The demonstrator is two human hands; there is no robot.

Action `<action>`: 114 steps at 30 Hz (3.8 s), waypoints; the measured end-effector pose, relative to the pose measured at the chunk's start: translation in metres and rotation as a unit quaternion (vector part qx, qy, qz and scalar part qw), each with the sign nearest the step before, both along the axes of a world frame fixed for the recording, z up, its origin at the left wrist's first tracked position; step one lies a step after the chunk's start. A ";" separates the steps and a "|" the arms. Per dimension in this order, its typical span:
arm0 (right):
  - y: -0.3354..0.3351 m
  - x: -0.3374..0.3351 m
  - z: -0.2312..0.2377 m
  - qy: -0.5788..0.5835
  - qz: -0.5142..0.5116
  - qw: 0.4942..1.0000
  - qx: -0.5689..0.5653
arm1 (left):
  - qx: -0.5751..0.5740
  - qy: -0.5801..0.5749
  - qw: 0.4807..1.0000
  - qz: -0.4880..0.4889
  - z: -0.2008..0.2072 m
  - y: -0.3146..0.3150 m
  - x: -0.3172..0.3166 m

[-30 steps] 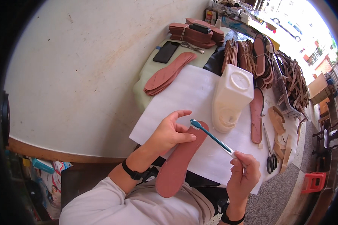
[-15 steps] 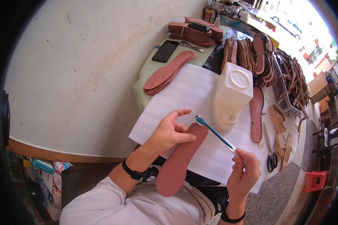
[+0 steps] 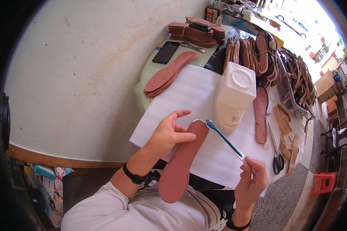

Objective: Apply adhesive to the edges and surface of shoe insoles using a brush.

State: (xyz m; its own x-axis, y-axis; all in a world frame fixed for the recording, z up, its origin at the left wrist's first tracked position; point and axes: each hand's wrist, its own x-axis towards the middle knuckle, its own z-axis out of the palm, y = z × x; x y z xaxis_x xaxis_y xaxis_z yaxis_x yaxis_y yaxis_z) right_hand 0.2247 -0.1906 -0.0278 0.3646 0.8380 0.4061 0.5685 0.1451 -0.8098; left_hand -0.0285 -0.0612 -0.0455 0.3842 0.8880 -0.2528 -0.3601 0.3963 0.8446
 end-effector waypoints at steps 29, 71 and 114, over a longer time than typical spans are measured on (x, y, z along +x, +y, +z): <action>-0.054 -0.005 -0.009 0.045 0.027 0.998 -0.031 | -0.034 -0.020 0.999 0.020 -0.002 0.004 -0.002; 0.043 0.074 0.027 0.015 0.036 0.999 -0.034 | -0.032 -0.103 0.991 0.077 -0.008 0.003 0.000; 0.129 0.321 0.091 -0.272 -0.277 0.909 -0.152 | -0.027 -0.127 0.986 0.105 -0.004 0.001 0.004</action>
State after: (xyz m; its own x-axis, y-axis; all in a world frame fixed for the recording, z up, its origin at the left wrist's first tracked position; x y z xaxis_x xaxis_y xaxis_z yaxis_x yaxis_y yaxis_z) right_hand 0.5457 -0.0617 0.0631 0.5788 0.6912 0.4328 0.8148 -0.4682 -0.3420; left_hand -0.0248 -0.0599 -0.0495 0.2498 0.9429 -0.2204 -0.6367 0.3314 0.6963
